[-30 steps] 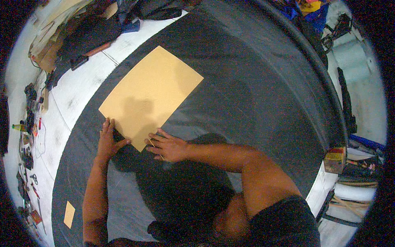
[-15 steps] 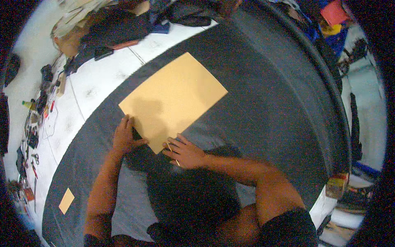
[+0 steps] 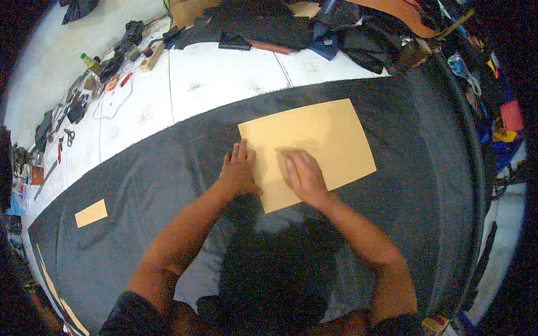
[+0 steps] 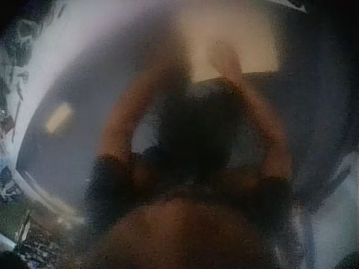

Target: The person places rectangular cardboard templates on a large black fabric sheet and uses a pencil to trace their outlines. The person repositions the templates multiple times to mark several sections of the fabric.

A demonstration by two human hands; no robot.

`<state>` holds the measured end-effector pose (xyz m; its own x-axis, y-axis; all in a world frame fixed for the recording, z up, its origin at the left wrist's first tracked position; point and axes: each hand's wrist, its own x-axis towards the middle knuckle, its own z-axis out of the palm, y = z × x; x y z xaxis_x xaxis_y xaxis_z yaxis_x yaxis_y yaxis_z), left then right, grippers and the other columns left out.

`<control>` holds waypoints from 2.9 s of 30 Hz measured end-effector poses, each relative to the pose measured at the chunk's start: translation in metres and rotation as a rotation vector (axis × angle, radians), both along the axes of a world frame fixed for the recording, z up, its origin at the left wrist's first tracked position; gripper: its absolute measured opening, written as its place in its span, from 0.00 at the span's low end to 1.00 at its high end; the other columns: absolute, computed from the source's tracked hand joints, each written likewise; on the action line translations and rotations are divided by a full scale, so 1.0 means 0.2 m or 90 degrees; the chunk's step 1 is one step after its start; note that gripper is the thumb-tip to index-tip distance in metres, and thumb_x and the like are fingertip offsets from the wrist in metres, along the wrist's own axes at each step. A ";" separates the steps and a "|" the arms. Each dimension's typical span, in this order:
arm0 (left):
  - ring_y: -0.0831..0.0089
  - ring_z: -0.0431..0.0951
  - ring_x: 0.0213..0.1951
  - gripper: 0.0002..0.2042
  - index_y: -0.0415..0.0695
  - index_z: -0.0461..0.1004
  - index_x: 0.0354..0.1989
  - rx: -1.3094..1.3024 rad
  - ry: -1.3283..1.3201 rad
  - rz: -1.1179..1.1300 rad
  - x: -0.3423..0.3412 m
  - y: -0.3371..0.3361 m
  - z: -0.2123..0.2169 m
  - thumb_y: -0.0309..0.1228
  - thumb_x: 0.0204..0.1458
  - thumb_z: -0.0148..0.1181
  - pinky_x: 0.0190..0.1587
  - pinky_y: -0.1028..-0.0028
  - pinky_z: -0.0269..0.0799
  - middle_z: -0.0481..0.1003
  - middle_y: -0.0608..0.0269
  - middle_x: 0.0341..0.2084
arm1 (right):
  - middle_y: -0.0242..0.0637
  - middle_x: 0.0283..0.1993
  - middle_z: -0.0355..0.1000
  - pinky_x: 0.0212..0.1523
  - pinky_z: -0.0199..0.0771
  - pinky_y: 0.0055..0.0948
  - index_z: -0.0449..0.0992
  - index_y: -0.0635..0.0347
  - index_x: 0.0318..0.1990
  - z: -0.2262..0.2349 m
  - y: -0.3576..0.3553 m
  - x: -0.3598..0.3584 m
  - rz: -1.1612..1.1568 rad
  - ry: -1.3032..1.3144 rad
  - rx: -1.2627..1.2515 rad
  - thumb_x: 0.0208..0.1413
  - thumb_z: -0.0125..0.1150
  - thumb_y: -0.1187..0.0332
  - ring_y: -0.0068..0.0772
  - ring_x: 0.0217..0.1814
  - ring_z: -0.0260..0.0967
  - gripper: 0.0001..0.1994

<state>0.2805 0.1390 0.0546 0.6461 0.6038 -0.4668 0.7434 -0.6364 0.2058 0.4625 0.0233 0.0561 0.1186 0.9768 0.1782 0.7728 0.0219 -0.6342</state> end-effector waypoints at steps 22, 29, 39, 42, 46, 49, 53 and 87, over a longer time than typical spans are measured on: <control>0.47 0.45 0.73 0.64 0.31 0.45 0.70 0.025 0.118 -0.061 0.14 0.03 0.03 0.53 0.28 0.80 0.71 0.52 0.49 0.40 0.36 0.72 | 0.46 0.39 0.79 0.44 0.76 0.41 0.78 0.59 0.43 -0.18 0.83 -0.13 -0.029 0.158 -0.094 0.61 0.55 0.60 0.50 0.42 0.77 0.13; 0.42 0.50 0.71 0.65 0.34 0.44 0.71 0.071 0.130 -0.080 0.14 0.03 0.03 0.54 0.27 0.79 0.69 0.48 0.51 0.44 0.32 0.70 | 0.51 0.36 0.77 0.44 0.74 0.46 0.77 0.61 0.41 -0.21 0.77 0.11 -0.117 0.048 -0.015 0.62 0.53 0.61 0.55 0.42 0.75 0.12; 0.38 0.49 0.70 0.68 0.50 0.39 0.75 0.044 0.131 -0.078 0.18 0.02 0.06 0.52 0.25 0.81 0.69 0.47 0.47 0.41 0.28 0.70 | 0.51 0.40 0.77 0.45 0.74 0.46 0.76 0.60 0.41 -0.21 0.74 0.28 -0.140 0.052 -0.043 0.62 0.53 0.61 0.55 0.44 0.75 0.12; 0.35 0.50 0.69 0.70 0.49 0.40 0.74 0.065 0.121 -0.081 0.16 0.02 0.03 0.53 0.20 0.82 0.68 0.46 0.50 0.43 0.27 0.69 | 0.50 0.40 0.77 0.46 0.74 0.44 0.77 0.61 0.42 -0.19 0.73 0.33 -0.157 0.051 -0.057 0.62 0.54 0.60 0.52 0.44 0.75 0.13; 0.36 0.49 0.70 0.68 0.49 0.38 0.75 0.052 0.138 -0.086 0.21 0.00 0.07 0.51 0.24 0.82 0.69 0.47 0.49 0.41 0.27 0.70 | 0.50 0.39 0.77 0.45 0.74 0.43 0.77 0.61 0.41 -0.20 0.66 0.65 -0.221 0.027 -0.069 0.61 0.55 0.59 0.52 0.43 0.76 0.13; 0.37 0.48 0.71 0.68 0.50 0.37 0.75 0.038 0.154 -0.079 0.20 0.01 0.09 0.50 0.27 0.81 0.69 0.48 0.49 0.40 0.27 0.70 | 0.51 0.37 0.77 0.43 0.74 0.45 0.78 0.61 0.40 -0.18 0.67 0.73 -0.245 0.031 -0.125 0.60 0.56 0.60 0.55 0.42 0.76 0.13; 0.37 0.48 0.71 0.67 0.50 0.37 0.75 0.039 0.164 -0.079 0.20 0.01 0.07 0.50 0.27 0.81 0.69 0.48 0.49 0.39 0.27 0.70 | 0.52 0.38 0.77 0.44 0.75 0.45 0.78 0.61 0.39 -0.15 0.69 0.73 -0.262 0.042 -0.111 0.59 0.55 0.60 0.56 0.42 0.76 0.13; 0.36 0.51 0.69 0.69 0.53 0.41 0.74 0.082 0.145 -0.076 0.19 0.01 0.05 0.52 0.21 0.82 0.62 0.55 0.64 0.43 0.27 0.69 | 0.52 0.41 0.78 0.48 0.74 0.47 0.77 0.61 0.41 -0.31 0.61 1.37 -0.488 0.088 -0.036 0.57 0.56 0.60 0.56 0.45 0.76 0.13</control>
<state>0.3183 0.1418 0.0654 0.6035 0.5936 -0.5324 0.6798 -0.7320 -0.0456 0.7375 0.1453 -0.0061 0.7817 0.6203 0.0648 0.4728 -0.5216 -0.7102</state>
